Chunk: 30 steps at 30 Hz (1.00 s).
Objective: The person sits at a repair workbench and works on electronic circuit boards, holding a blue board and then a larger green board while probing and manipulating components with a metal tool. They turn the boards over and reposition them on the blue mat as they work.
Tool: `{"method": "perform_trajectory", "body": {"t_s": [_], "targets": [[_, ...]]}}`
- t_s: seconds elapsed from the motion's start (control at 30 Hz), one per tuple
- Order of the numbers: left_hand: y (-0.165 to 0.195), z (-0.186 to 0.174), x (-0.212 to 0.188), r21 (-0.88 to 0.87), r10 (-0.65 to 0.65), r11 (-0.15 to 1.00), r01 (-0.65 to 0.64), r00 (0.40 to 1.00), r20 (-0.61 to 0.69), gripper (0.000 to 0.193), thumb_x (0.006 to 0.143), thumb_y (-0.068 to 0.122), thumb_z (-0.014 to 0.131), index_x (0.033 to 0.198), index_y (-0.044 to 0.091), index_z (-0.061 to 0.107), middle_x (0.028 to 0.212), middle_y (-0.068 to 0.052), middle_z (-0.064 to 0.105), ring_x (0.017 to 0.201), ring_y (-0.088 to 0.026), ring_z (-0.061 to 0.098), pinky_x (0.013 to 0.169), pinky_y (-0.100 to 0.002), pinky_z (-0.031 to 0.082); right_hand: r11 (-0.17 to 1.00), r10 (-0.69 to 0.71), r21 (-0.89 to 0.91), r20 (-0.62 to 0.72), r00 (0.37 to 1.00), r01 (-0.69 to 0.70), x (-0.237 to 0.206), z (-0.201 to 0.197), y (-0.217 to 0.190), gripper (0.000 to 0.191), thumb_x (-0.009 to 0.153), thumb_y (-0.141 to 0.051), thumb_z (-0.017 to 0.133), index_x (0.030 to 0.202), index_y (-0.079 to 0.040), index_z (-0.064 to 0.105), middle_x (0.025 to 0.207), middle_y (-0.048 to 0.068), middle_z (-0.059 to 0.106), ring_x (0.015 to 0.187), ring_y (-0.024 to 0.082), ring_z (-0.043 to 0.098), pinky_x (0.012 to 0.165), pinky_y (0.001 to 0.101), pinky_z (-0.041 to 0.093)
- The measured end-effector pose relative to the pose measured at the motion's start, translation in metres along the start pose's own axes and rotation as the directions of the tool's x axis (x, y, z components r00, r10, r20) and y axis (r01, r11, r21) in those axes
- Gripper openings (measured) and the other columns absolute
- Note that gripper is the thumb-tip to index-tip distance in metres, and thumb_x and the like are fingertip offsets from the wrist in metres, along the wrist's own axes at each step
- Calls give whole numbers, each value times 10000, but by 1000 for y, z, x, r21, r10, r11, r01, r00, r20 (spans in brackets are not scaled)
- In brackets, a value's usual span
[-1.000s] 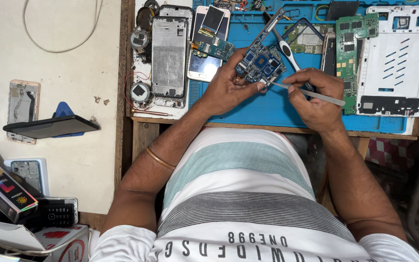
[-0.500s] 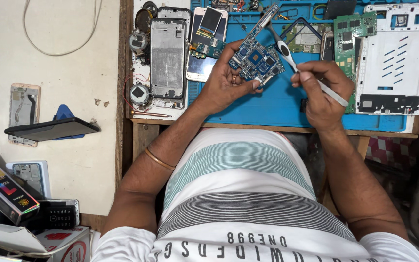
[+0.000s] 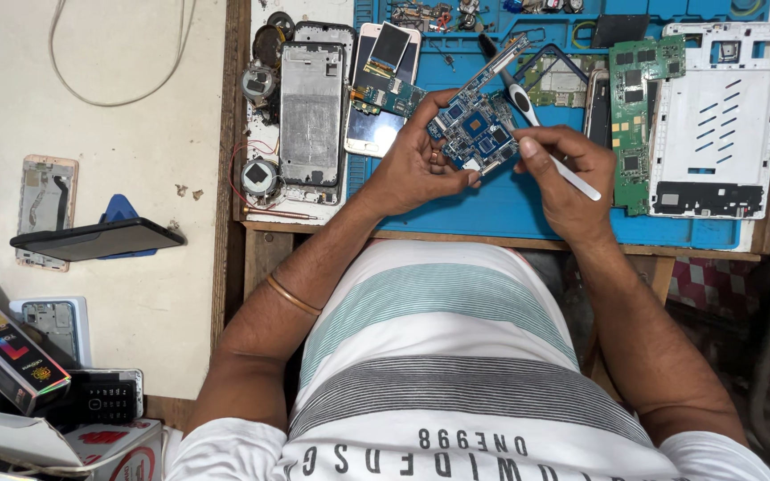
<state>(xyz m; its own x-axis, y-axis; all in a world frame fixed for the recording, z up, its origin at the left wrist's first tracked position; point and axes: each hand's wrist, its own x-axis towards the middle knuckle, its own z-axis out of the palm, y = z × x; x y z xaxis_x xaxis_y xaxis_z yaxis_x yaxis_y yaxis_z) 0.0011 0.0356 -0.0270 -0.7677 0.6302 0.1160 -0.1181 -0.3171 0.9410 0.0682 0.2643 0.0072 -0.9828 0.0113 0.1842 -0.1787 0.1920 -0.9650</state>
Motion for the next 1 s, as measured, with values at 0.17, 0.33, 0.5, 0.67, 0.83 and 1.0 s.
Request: {"method": "perform_trajectory", "body": {"t_s": [0.17,0.33,0.5,0.67,0.83,1.0], "targets": [[0,1,-1,-15,12,1000,-12,1000,16,803,903,-87,740,1538,79,277,1157,-126,695,999,-165,755,862,-310,674,999,32,34,39,999,-33,0,2,3,196,1069,-137,696,1123,52,708,1009,102,711,858,115,685,761,242,560],[0,0,-2,19,28,999,-28,999,20,833,894,-92,750,1542,99,264,1176,-123,691,995,-160,758,844,-300,670,999,32,42,59,998,-35,1,1,6,170,1069,-121,693,1088,47,710,981,96,708,841,112,678,747,241,556],[-1,-2,0,12,45,999,-45,999,15,880,890,-90,761,1553,136,229,1010,-123,764,920,-147,770,771,-263,640,997,61,50,50,997,-63,0,-4,9,166,1067,-127,692,1096,36,706,964,85,717,835,113,681,755,246,564],[18,3,-1,10,48,999,-48,998,-48,896,893,-85,777,1579,142,248,943,-117,743,863,-133,743,739,-256,607,995,96,22,28,995,-97,1,-4,-5,173,1037,-135,701,1077,34,707,934,78,723,810,110,677,737,244,559],[40,10,-3,38,49,998,-46,996,-70,909,883,-83,766,1604,134,257,911,-83,712,859,-127,730,747,-261,607,994,107,12,24,994,-107,4,-2,-24,175,1009,-138,700,1059,29,717,901,74,724,796,108,671,727,242,552],[45,16,-7,-68,83,994,-90,991,-107,893,908,-85,733,1631,133,258,925,-47,647,864,-116,712,864,-309,650,989,138,44,27,990,-140,1,-2,-27,181,987,-149,706,1041,24,713,905,77,734,798,112,681,734,246,561]]}}
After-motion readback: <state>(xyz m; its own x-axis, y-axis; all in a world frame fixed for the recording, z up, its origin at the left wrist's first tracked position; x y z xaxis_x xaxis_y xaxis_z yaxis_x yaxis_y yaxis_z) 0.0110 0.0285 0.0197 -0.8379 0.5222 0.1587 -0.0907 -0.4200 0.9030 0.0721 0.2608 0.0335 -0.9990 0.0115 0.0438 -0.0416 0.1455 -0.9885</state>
